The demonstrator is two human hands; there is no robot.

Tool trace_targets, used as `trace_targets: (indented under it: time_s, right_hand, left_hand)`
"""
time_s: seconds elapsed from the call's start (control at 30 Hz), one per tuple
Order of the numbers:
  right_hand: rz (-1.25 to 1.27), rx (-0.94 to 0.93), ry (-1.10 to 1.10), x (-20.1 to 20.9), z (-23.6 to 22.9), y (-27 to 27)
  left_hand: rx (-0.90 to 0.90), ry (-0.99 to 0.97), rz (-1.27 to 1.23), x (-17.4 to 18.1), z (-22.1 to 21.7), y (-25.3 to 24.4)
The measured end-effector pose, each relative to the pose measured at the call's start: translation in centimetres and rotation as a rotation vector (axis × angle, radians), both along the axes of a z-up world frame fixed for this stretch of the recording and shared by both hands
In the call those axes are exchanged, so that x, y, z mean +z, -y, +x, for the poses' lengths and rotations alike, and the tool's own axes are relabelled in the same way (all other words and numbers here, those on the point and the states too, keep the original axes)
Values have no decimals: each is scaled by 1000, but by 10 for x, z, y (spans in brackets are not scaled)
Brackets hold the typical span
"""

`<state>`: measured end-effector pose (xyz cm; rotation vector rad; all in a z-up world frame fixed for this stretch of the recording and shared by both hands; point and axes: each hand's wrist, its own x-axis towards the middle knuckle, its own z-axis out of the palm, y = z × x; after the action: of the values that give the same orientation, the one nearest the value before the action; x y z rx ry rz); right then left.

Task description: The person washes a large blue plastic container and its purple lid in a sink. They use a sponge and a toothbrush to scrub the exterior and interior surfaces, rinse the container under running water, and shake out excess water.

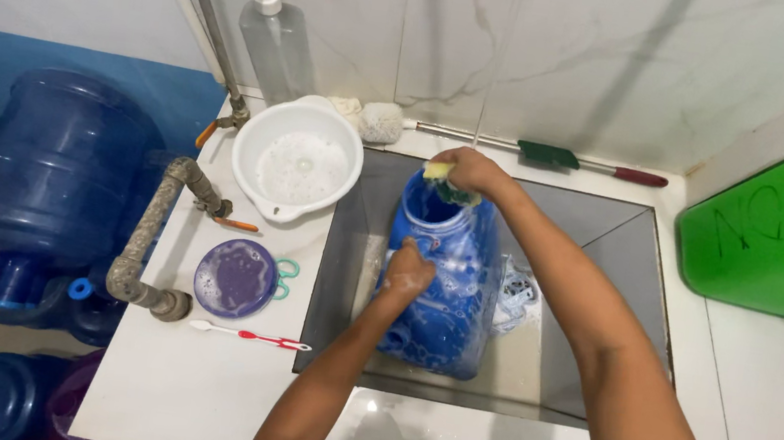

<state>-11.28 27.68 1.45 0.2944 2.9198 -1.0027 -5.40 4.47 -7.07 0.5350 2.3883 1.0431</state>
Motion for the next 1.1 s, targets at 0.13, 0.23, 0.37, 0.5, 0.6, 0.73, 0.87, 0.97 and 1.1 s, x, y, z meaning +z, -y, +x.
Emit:
trace_targets:
  time_s: [0.13, 0.23, 0.37, 0.5, 0.6, 0.73, 0.87, 0.97, 1.1]
  right_hand:
    - [-161, -120, 208, 48, 5, 18]
    - [-178, -192, 373, 83, 14, 24]
    - [-111, -89, 395, 88, 30, 12]
    - [-16, -157, 258, 59, 29, -3]
    - [223, -71, 163, 35, 18, -2]
    - [255, -137, 161, 17, 10, -3]
    - [190, -127, 53, 19, 10, -11]
    - [11, -77, -68, -4, 17, -6]
    - [223, 58, -254, -106, 72, 0]
  left_hand:
    - [81, 25, 13, -13, -12, 12]
    - [113, -38, 18, -19, -18, 14]
    - [237, 268, 124, -16, -20, 17]
    - [299, 209, 282, -22, -21, 23]
    - [315, 272, 287, -16, -23, 30]
    - [278, 280, 234, 3, -19, 51]
    - [111, 217, 183, 11, -14, 75]
    - [-97, -57, 267, 7, -7, 88]
    - [-183, -148, 53, 12, 8, 99]
